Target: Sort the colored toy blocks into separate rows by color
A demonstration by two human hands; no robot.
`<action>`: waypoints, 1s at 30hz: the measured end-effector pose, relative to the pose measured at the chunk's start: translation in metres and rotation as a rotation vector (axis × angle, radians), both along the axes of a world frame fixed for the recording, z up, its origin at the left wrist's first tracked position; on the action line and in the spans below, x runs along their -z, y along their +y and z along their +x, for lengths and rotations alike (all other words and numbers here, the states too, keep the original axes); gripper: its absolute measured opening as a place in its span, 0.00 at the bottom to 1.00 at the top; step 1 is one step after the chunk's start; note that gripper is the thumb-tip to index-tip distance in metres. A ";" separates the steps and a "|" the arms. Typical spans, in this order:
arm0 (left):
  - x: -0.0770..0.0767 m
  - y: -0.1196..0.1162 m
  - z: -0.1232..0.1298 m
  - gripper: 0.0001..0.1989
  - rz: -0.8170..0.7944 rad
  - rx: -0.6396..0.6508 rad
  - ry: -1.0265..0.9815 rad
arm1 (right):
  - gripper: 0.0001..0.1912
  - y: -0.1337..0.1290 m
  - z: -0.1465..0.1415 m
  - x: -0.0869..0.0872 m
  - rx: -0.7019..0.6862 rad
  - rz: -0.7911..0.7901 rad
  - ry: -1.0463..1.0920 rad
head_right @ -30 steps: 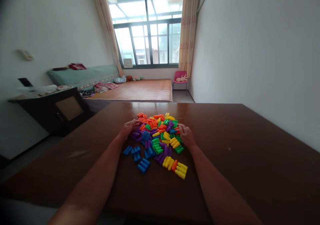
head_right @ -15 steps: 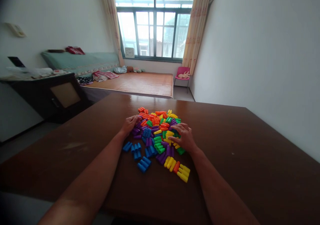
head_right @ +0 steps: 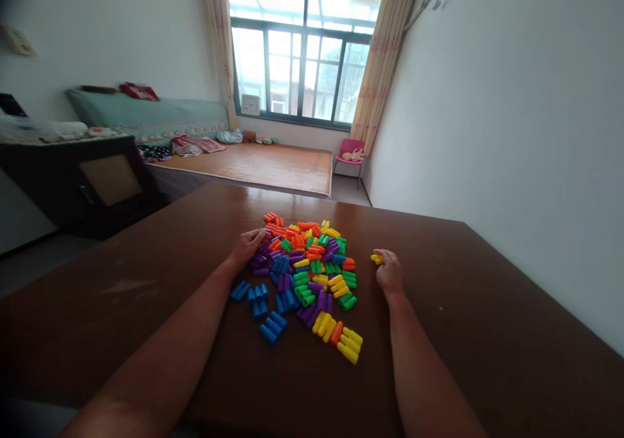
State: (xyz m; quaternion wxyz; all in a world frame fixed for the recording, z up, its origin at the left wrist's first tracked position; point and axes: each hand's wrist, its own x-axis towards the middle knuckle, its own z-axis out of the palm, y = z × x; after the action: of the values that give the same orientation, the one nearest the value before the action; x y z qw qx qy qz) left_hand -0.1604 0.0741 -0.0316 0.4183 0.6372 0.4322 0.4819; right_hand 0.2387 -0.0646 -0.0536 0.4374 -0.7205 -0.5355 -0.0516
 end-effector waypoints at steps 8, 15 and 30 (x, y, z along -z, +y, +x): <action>0.005 0.005 -0.004 0.27 0.021 0.016 0.041 | 0.21 -0.005 0.025 0.003 0.286 -0.002 -0.022; 0.002 0.003 -0.004 0.26 0.051 0.012 0.060 | 0.18 0.006 0.007 0.015 0.040 -0.093 -0.136; 0.007 0.010 -0.008 0.25 0.052 -0.028 0.188 | 0.14 0.127 0.064 0.010 0.101 -0.187 -0.144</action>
State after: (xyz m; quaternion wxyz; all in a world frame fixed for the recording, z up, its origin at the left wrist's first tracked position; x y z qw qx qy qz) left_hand -0.1689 0.0844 -0.0387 0.3524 0.6843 0.4656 0.4369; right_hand 0.3031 0.0623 -0.0633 0.3254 -0.7787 -0.5312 -0.0751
